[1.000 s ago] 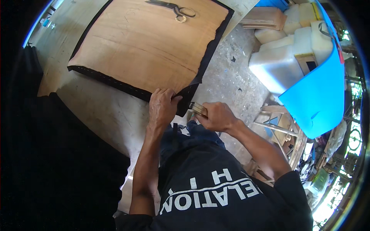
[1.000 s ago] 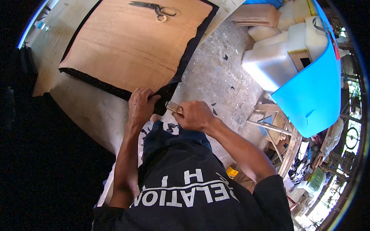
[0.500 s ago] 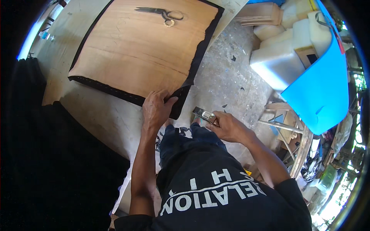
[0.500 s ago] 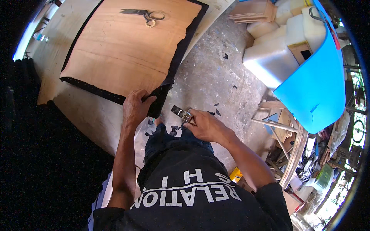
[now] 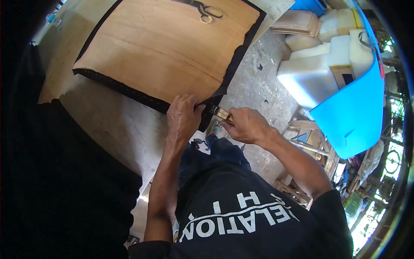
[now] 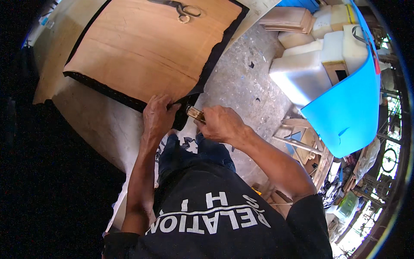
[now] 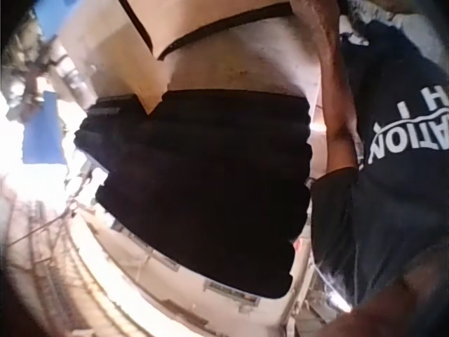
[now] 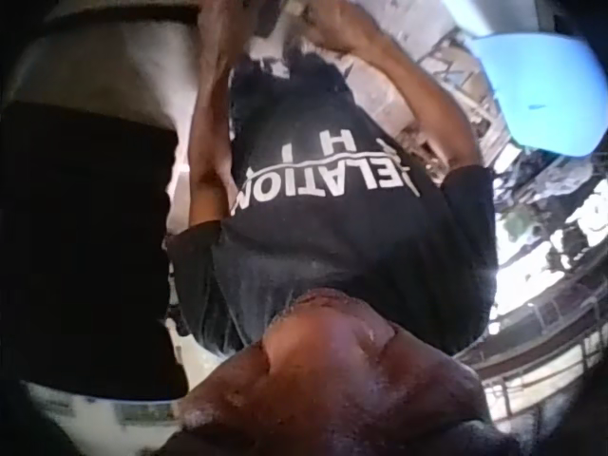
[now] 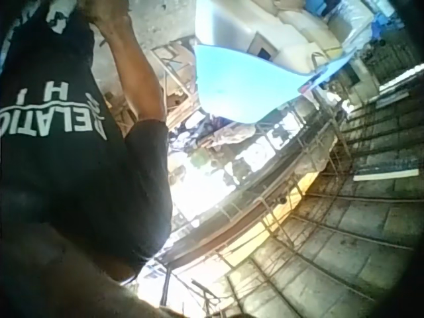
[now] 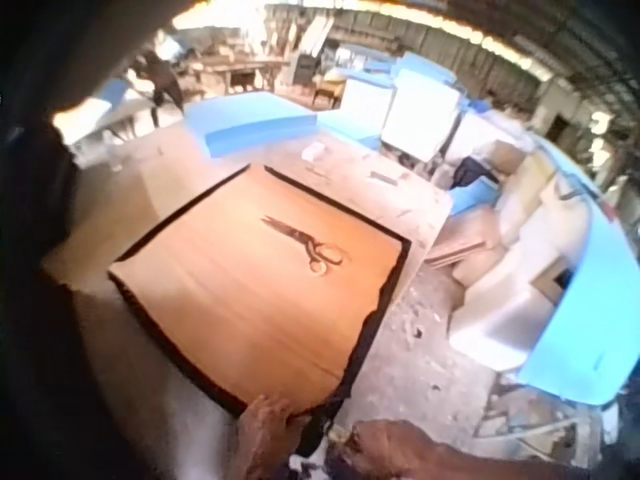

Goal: The person is upholstering a furniture panel by stretching fabric over a wooden frame and securing it with a staple gun.

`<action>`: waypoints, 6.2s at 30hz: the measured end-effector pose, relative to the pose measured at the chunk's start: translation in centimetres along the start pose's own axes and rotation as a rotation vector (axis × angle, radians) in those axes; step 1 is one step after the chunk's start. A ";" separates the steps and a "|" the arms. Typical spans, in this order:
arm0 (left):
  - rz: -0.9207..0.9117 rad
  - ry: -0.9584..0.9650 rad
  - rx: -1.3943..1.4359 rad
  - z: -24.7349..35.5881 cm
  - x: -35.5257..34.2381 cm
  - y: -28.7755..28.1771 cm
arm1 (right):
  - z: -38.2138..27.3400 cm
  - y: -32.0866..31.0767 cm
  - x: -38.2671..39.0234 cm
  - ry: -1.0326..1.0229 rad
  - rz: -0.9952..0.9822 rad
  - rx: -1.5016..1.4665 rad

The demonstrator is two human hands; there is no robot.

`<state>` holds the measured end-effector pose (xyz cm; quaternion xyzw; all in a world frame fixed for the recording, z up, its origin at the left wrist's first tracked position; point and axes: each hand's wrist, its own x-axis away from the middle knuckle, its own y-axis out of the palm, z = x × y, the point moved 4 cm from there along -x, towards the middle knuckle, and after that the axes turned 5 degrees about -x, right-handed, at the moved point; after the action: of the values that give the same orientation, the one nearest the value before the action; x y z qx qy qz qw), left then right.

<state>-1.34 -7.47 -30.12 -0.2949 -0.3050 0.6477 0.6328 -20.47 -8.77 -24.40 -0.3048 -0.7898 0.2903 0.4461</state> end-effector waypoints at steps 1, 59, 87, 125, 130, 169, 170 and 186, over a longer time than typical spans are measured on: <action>0.002 0.000 -0.001 0.0 0.0 0.0 | -0.1 0.1 -0.2 -0.008 0.017 0.002; 0.008 0.106 0.051 -1.5 3.3 -1.3 | -1.3 3.9 1.5 -0.007 0.016 0.016; 0.000 0.126 0.072 -1.8 3.1 -1.5 | 5.6 -1.2 4.8 0.246 0.217 -0.203; 0.827 -0.912 1.000 15.4 0.0 14.4 | 11.3 -20.0 -24.3 -0.704 -0.222 0.022; 0.970 -0.830 1.187 18.4 -0.4 10.7 | 15.4 -21.6 -18.6 -0.945 -0.306 0.329; 0.767 -0.413 0.638 21.8 -4.6 5.2 | 5.7 -10.6 -16.6 -1.488 -0.497 0.584; 0.781 -0.397 0.638 21.9 -4.6 4.9 | 5.4 -10.3 -16.9 -1.497 -0.491 0.567; 0.703 -0.286 0.573 23.4 -3.7 4.8 | 2.4 -8.0 -14.9 -1.582 -0.447 0.627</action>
<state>-22.24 -11.72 -18.82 -0.1016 -0.0798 0.9148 0.3826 -18.17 -25.38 -27.44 0.2838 -0.7925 0.5257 -0.1226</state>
